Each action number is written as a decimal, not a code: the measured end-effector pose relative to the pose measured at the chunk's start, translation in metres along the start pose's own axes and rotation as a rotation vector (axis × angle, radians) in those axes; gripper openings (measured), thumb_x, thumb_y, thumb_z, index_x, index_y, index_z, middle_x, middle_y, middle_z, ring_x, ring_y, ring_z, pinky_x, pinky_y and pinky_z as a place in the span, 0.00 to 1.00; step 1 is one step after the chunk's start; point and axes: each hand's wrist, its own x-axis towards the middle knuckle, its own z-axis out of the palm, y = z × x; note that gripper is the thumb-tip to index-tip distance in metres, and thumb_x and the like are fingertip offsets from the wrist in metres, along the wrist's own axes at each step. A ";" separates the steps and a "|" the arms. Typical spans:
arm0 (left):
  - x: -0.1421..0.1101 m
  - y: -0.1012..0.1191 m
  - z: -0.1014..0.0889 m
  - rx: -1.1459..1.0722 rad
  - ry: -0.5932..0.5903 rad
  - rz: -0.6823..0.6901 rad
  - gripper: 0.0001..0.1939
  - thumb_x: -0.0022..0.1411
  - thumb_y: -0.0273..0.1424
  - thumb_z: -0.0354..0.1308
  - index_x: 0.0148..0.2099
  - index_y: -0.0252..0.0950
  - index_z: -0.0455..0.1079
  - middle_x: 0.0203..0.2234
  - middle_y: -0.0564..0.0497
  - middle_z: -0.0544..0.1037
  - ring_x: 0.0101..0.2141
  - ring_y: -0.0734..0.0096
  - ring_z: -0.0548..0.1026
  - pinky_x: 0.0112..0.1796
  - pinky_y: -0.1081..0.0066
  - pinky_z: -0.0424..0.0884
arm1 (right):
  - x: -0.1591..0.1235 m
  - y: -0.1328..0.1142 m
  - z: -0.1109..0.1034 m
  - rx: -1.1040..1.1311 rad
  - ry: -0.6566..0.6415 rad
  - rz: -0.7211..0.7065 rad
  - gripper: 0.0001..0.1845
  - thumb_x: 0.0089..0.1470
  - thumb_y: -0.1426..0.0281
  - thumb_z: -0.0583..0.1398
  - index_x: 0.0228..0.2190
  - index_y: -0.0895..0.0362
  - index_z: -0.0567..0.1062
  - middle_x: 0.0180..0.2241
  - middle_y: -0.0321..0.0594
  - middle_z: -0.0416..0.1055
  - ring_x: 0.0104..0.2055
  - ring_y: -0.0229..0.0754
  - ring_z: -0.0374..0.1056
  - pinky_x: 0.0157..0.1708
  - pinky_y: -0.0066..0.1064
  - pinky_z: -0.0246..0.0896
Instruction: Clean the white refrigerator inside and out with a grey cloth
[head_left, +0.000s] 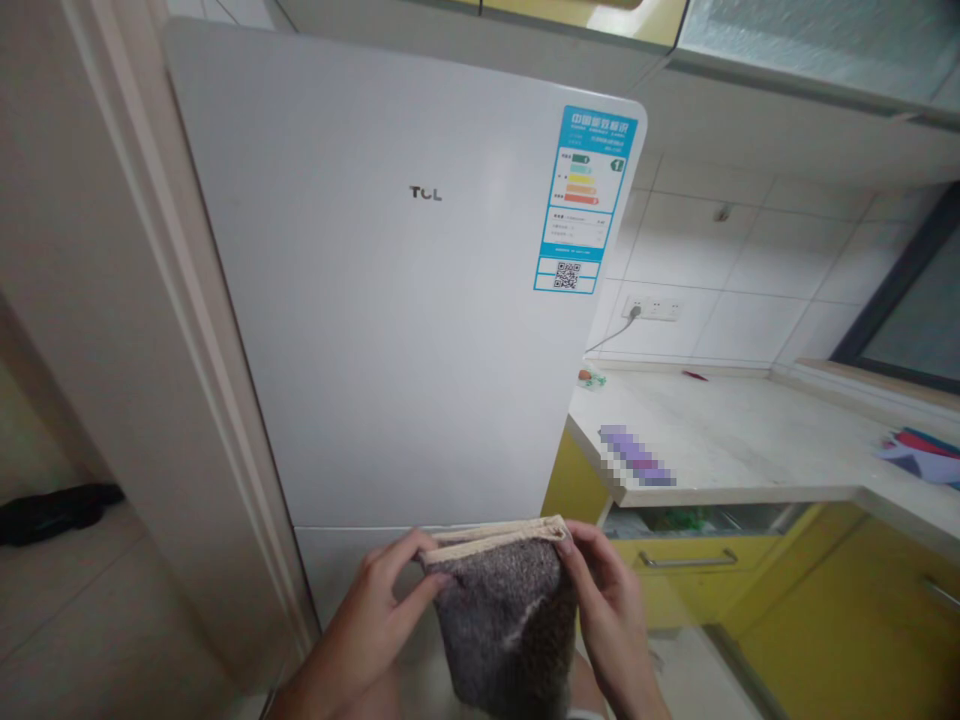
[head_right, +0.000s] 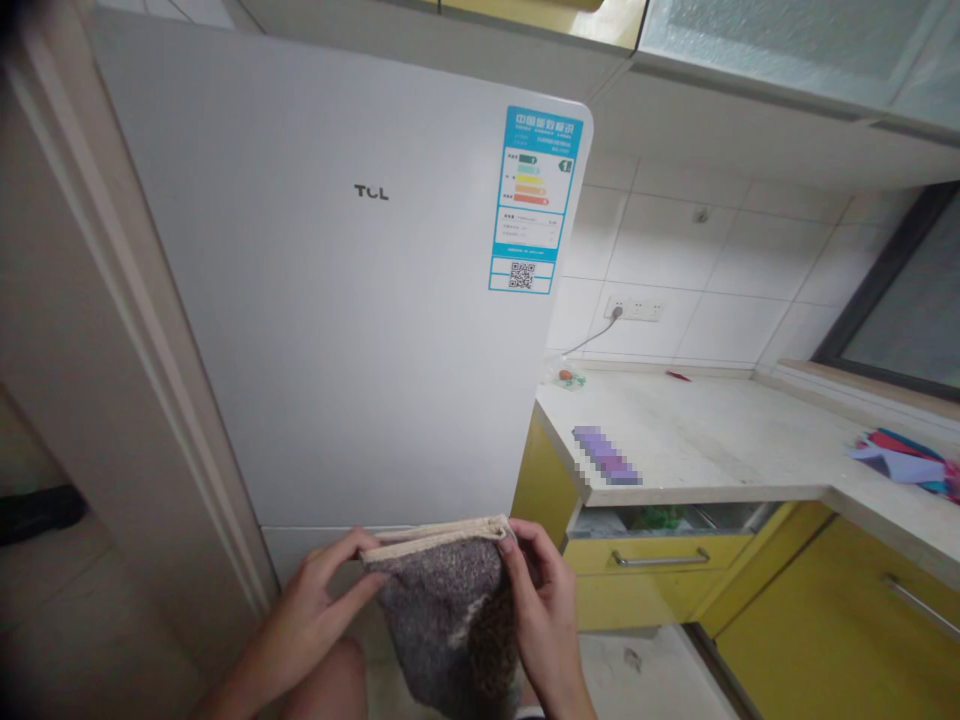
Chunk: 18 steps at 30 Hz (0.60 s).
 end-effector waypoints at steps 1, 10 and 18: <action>0.001 0.004 -0.006 -0.037 0.020 0.000 0.07 0.73 0.39 0.61 0.42 0.44 0.77 0.39 0.51 0.85 0.44 0.58 0.82 0.46 0.68 0.74 | 0.001 0.002 0.000 -0.013 0.001 0.016 0.21 0.63 0.48 0.70 0.41 0.54 0.86 0.40 0.46 0.83 0.42 0.48 0.80 0.42 0.29 0.76; 0.013 0.035 -0.056 -0.354 0.036 -0.097 0.20 0.72 0.45 0.65 0.60 0.43 0.75 0.44 0.48 0.86 0.47 0.62 0.84 0.47 0.72 0.78 | 0.001 -0.010 0.013 0.091 -0.045 0.100 0.26 0.60 0.45 0.71 0.42 0.56 0.85 0.41 0.47 0.83 0.43 0.47 0.80 0.44 0.29 0.76; -0.012 -0.016 0.025 -0.915 -0.031 -0.512 0.51 0.37 0.44 0.89 0.62 0.33 0.76 0.48 0.37 0.88 0.52 0.40 0.85 0.57 0.53 0.80 | 0.031 0.006 0.046 0.110 0.054 0.195 0.37 0.53 0.35 0.69 0.41 0.57 0.81 0.41 0.45 0.81 0.45 0.49 0.76 0.48 0.35 0.72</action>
